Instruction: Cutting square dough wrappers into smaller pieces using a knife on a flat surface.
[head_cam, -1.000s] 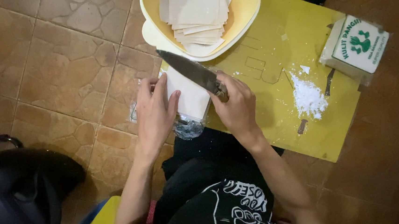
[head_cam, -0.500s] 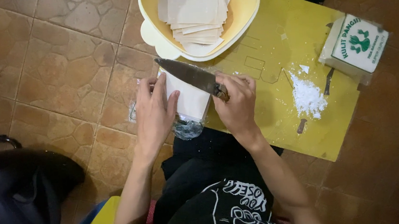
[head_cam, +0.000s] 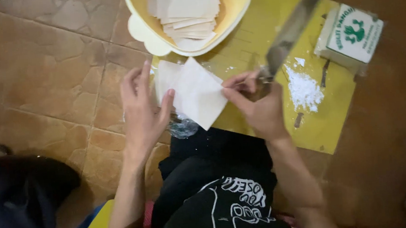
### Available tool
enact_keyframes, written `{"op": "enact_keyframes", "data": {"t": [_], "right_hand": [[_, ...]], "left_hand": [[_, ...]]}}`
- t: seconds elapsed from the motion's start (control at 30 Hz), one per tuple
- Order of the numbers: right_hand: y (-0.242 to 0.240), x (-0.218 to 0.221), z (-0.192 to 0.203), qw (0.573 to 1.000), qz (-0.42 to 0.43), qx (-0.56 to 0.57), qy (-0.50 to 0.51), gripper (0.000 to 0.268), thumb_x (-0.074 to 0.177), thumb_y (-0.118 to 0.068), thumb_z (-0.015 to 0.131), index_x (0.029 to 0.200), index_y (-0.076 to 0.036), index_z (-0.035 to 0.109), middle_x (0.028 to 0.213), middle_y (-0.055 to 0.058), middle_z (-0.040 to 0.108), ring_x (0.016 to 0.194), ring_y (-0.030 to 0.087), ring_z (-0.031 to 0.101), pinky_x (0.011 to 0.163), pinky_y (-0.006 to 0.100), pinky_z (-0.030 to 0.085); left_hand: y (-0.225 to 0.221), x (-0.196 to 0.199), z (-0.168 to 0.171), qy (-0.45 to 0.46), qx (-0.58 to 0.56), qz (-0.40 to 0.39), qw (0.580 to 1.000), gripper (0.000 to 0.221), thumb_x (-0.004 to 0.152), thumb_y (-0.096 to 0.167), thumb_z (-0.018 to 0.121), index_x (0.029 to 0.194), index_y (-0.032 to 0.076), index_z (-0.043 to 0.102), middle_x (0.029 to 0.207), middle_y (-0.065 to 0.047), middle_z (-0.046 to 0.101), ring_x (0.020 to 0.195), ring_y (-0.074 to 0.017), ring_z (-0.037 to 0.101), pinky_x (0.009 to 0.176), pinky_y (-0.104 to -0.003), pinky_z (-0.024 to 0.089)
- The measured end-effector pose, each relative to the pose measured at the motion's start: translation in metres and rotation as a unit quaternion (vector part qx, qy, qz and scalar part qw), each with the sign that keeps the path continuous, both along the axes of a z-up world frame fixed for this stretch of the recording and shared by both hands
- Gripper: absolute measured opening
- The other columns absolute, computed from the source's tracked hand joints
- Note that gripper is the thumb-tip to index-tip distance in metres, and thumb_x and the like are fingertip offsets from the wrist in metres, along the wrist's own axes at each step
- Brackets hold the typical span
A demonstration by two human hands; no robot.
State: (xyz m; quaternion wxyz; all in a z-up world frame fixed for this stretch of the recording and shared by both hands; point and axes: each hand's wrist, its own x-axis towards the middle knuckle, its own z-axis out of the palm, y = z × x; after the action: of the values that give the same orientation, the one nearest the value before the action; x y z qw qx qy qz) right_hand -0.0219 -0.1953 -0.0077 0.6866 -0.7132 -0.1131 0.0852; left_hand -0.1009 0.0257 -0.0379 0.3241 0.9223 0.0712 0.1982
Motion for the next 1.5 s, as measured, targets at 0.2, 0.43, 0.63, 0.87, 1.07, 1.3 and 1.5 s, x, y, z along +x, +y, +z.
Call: {"op": "enact_keyframes", "data": {"t": [0.2,0.43,0.63,0.87,1.07,1.3,1.5], "right_hand": [[-0.044,0.029,0.0,0.994,0.009,0.016,0.111,0.045,0.088,-0.002,0.08,0.082,-0.016,0.038,0.097,0.012,0.072,0.077,0.011,0.069,0.049,0.022,0.051],[-0.01,0.037,-0.003,0.975,0.021,0.119,0.185,0.048,0.08,-0.001,0.082,0.085,-0.017,0.037,0.094,0.013,0.071,0.072,0.01,0.069,0.057,0.022,0.057],[-0.037,0.037,0.024,0.973,0.01,0.149,0.176,0.045,0.085,0.001,0.077,0.086,-0.022,0.037,0.093,0.012,0.068,0.057,0.008,0.057,0.033,0.017,0.029],[-0.105,0.031,0.026,0.985,-0.038,0.112,0.125,0.048,0.087,0.006,0.07,0.087,-0.023,0.032,0.095,0.012,0.063,0.059,0.005,0.049,0.043,0.015,0.027],[-0.144,0.017,-0.001,0.987,-0.071,0.083,0.115,0.048,0.086,0.009,0.07,0.086,-0.021,0.033,0.094,0.013,0.066,0.067,0.007,0.062,0.052,0.014,0.039],[-0.164,0.019,-0.019,0.992,-0.094,0.013,0.085,0.047,0.091,0.008,0.072,0.086,-0.018,0.034,0.098,0.015,0.067,0.074,0.011,0.065,0.056,0.016,0.044],[-0.133,0.018,-0.005,0.993,-0.057,-0.099,0.023,0.044,0.088,0.002,0.079,0.082,-0.012,0.038,0.099,0.022,0.07,0.085,0.027,0.072,0.073,0.031,0.055]], "left_hand": [[-0.02,0.011,-0.022,-0.003,0.018,-0.081,0.997,0.065,0.093,0.026,0.078,0.149,0.006,0.051,0.142,-0.022,0.051,0.143,-0.0494,0.037,0.116,-0.069,0.023],[-0.057,0.014,-0.037,-0.058,0.114,-0.08,0.989,0.079,0.082,0.055,0.084,0.138,0.006,0.059,0.141,-0.018,0.054,0.142,-0.0457,0.04,0.118,-0.067,0.017],[-0.067,0.045,-0.041,-0.013,0.209,-0.055,0.976,0.064,0.076,0.029,0.089,0.131,0.004,0.066,0.133,-0.015,0.055,0.14,-0.0475,0.039,0.118,-0.068,0.017],[-0.07,0.065,-0.039,-0.03,0.232,-0.056,0.971,0.015,0.074,0.018,0.086,0.081,0.013,0.074,0.105,-0.007,0.055,0.112,-0.0433,0.051,0.112,-0.064,0.029],[-0.063,0.044,-0.002,-0.052,0.025,-0.069,0.996,0.006,0.092,0.011,0.075,0.089,0.01,0.069,0.106,-0.005,0.061,0.103,-0.0346,0.064,0.097,-0.056,0.044],[-0.017,0.003,-0.012,-0.007,-0.091,0.101,0.991,0.006,0.101,-0.002,0.066,0.104,-0.006,0.062,0.09,-0.023,0.066,0.072,-0.0388,0.071,0.054,-0.041,0.06],[-0.019,-0.004,-0.014,-0.019,0.076,0.131,0.988,0.044,0.084,0.0,0.082,0.122,-0.001,0.061,0.098,-0.017,0.057,0.089,-0.0362,0.06,0.075,-0.044,0.053]]}}
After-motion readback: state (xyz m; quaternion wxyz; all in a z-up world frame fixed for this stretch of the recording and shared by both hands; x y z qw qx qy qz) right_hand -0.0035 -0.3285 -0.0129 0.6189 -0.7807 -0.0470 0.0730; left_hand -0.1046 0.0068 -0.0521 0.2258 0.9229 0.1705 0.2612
